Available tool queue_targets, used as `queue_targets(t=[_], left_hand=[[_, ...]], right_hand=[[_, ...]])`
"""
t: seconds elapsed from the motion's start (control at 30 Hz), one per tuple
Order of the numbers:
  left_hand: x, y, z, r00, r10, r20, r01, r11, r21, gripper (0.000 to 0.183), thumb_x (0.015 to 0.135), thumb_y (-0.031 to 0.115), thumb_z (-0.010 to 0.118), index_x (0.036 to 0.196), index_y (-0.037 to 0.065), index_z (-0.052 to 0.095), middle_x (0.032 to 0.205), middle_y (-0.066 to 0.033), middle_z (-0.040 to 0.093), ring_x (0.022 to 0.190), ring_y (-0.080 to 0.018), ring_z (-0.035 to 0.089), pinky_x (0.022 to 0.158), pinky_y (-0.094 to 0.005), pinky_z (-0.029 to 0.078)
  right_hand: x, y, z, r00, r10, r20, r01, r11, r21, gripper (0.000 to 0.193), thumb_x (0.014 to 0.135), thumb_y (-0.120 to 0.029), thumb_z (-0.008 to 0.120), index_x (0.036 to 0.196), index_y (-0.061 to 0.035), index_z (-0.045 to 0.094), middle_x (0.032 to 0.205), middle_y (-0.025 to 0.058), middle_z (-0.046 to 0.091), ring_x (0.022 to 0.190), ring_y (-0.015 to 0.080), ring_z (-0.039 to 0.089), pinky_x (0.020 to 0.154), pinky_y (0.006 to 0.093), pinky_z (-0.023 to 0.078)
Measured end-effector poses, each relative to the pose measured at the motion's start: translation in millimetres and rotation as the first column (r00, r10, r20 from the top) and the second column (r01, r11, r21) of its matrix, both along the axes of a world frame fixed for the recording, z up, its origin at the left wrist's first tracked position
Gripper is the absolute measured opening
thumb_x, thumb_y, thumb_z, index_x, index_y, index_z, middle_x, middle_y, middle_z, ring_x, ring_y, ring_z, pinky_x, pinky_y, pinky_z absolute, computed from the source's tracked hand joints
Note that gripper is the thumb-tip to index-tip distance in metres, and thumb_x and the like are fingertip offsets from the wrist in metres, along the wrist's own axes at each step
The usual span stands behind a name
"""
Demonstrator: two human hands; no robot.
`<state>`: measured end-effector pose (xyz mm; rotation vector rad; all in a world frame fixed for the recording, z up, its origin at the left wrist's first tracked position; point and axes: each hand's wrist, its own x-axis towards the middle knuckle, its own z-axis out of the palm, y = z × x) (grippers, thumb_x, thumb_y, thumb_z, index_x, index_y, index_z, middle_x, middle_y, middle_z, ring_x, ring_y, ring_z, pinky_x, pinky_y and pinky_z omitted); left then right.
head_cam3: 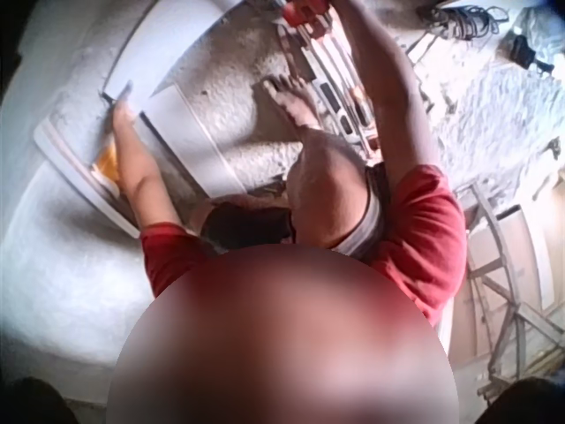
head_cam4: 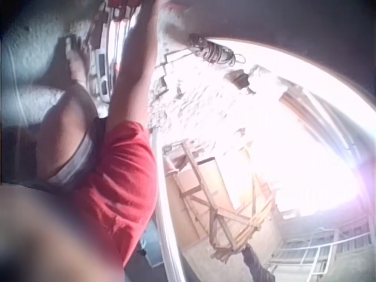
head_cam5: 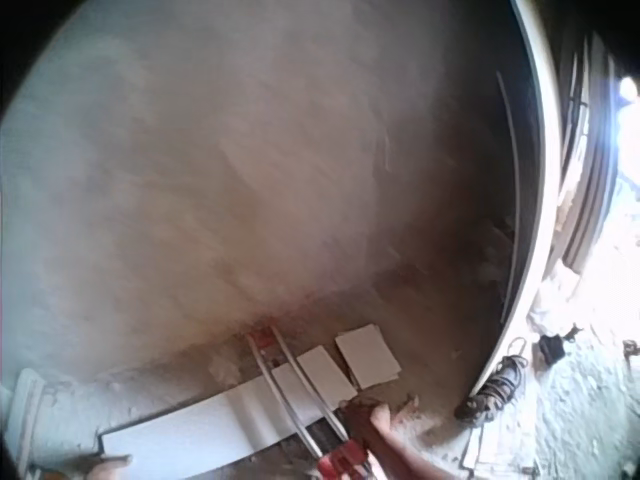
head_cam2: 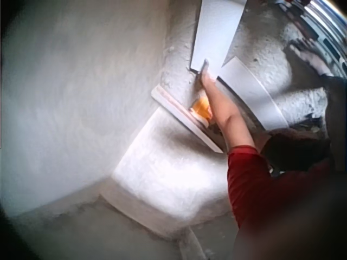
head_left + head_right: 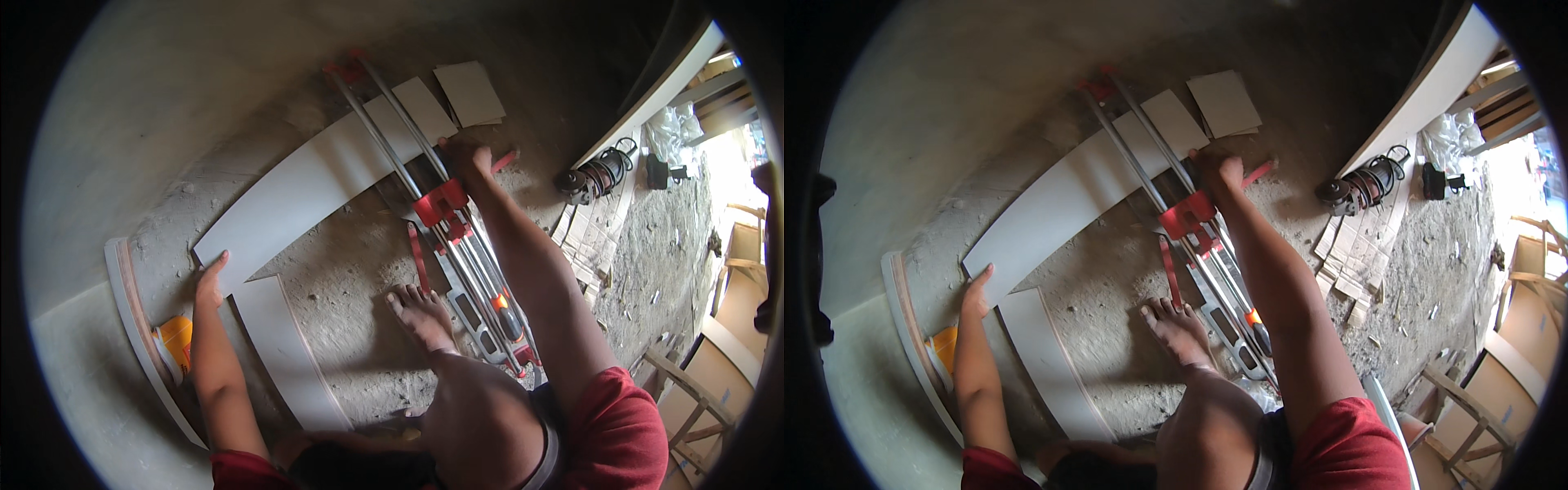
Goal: The person uses a manual panel cutter to slice long white panels into smaller pieces. They repeatedly position each panel on the cutter, score it, and break it along the scored line, stacking the cut pieces nearby.
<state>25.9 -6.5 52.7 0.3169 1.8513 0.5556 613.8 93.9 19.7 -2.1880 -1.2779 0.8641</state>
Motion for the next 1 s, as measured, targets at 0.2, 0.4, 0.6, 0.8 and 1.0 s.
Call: queue_targets(t=[0.2, 0.4, 0.6, 0.8, 1.0], left_hand=[[-6, 2, -6, 1.000, -0.019, 0.015, 0.019, 1.000, -0.008, 0.087, 0.067, 0.043, 0.082, 0.135, 0.003, 0.045, 0.136, -0.0106, 0.049, 0.127, -0.0256, 0.043, 0.109, -0.0395, 0.030], [-7, 2, -6, 1.000, 0.005, -0.004, -0.005, 1.000, 0.026, 0.082, 0.071, 0.039, 0.081, 0.134, 0.001, 0.045, 0.133, -0.0118, 0.051, 0.123, -0.0267, 0.047, 0.108, -0.0373, 0.034], [-8, -1, -3, 1.000, 0.003, 0.027, -0.005, 0.998, 0.055, 0.082, 0.072, 0.040, 0.080, 0.134, 0.000, 0.045, 0.136, -0.0117, 0.048, 0.124, -0.0258, 0.046, 0.109, -0.0355, 0.031], [-11, -1, -9, 1.000, -0.003, 0.002, 0.003, 0.999, 0.039, 0.086, 0.070, 0.043, 0.080, 0.136, 0.001, 0.044, 0.140, -0.0103, 0.046, 0.128, -0.0244, 0.042, 0.110, -0.0383, 0.028], [-7, -3, -6, 0.999, -0.015, -0.048, 0.018, 0.998, 0.062, 0.086, 0.072, 0.041, 0.080, 0.137, 0.000, 0.042, 0.138, -0.0115, 0.047, 0.127, -0.0260, 0.043, 0.110, -0.0376, 0.029]], right_hand=[[-1, -3, 7, 0.982, -0.117, -0.151, 0.105, 0.991, -0.086, 0.036, 0.079, -0.043, 0.071, 0.087, -0.0088, 0.073, 0.088, 0.0119, 0.071, 0.081, 0.0255, 0.067, 0.075, 0.0352, 0.050], [-5, -7, 19, 0.923, -0.175, -0.342, 0.177, 0.984, -0.026, 0.031, 0.077, -0.033, 0.075, 0.085, -0.0031, 0.072, 0.085, 0.0135, 0.071, 0.078, 0.0232, 0.066, 0.075, 0.0343, 0.049], [-4, -11, 23, 0.893, -0.146, -0.425, 0.167, 0.986, 0.014, 0.027, 0.075, -0.029, 0.077, 0.084, -0.0039, 0.073, 0.085, 0.0111, 0.071, 0.077, 0.0208, 0.065, 0.073, 0.0330, 0.048], [-6, -6, 26, 0.908, -0.164, -0.386, 0.162, 0.986, -0.039, 0.021, 0.076, -0.020, 0.077, 0.088, -0.0029, 0.073, 0.089, 0.0095, 0.071, 0.084, 0.0167, 0.063, 0.080, 0.0308, 0.047], [-8, -7, 17, 0.964, -0.145, -0.223, 0.146, 0.989, -0.009, 0.025, 0.077, -0.036, 0.075, 0.083, -0.0119, 0.074, 0.086, 0.0085, 0.071, 0.082, 0.0221, 0.067, 0.077, 0.0336, 0.049]])
